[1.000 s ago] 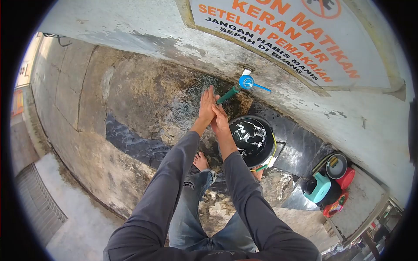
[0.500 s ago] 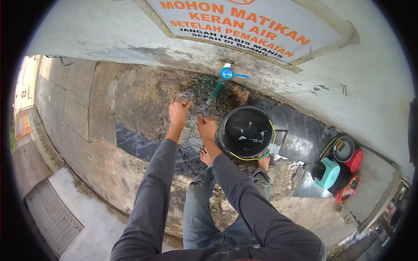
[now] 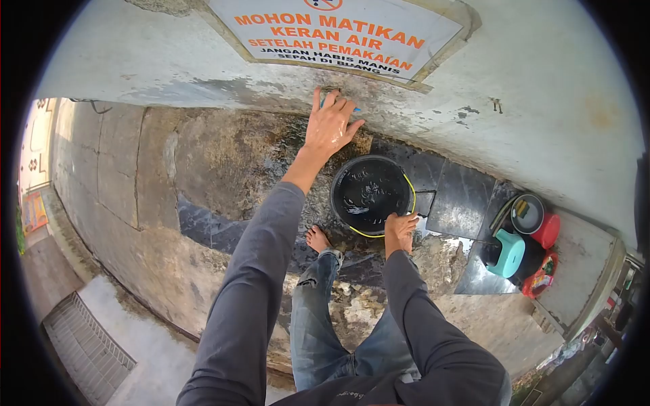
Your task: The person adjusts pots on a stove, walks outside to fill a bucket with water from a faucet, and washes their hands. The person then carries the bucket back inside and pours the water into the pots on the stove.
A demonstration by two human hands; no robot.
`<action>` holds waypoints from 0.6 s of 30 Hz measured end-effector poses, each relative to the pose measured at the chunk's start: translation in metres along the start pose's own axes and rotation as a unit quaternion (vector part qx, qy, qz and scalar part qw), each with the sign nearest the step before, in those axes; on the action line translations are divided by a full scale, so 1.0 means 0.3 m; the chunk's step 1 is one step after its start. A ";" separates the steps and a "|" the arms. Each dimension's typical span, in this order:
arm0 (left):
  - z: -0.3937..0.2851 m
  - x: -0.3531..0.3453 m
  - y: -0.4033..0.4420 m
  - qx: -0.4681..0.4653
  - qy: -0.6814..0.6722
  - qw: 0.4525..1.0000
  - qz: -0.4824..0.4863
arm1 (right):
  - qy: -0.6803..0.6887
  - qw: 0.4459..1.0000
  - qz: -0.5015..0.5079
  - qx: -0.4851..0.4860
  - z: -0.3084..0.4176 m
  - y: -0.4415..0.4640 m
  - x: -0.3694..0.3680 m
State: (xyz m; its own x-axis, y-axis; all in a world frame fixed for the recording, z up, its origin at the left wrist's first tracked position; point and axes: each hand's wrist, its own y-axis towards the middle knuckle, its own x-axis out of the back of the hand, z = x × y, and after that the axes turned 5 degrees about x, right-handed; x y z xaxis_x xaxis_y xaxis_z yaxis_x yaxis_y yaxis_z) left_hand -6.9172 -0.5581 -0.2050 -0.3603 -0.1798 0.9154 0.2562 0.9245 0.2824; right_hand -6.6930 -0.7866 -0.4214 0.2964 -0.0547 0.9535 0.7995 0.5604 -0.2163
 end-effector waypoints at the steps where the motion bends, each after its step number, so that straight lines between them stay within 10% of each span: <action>1: 0.018 0.016 -0.006 0.001 0.000 1.000 0.003 | -0.015 0.998 -0.039 -0.055 -0.073 0.055 -0.051; 5: 0.115 0.105 -0.028 -0.170 0.111 0.968 0.147 | 0.284 0.850 0.357 -0.265 -0.229 0.178 -0.012; 11: 0.170 0.222 -0.027 -0.300 0.183 0.922 0.164 | 0.584 0.699 0.283 -0.300 -0.316 0.119 -0.060; 18: 0.024 0.581 -0.456 0.085 0.063 0.990 0.094 | 0.596 0.661 0.364 -0.276 0.141 -0.016 0.300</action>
State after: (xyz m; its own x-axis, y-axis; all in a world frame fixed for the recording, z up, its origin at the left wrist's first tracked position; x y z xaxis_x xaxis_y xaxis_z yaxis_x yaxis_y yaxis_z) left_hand -7.0214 -0.7135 -0.0859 -0.2024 -0.0301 0.9788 0.1495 0.9869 0.0613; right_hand -6.6923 -0.7593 -0.3257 0.6459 -0.7321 -0.2164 0.1898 0.4285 -0.8834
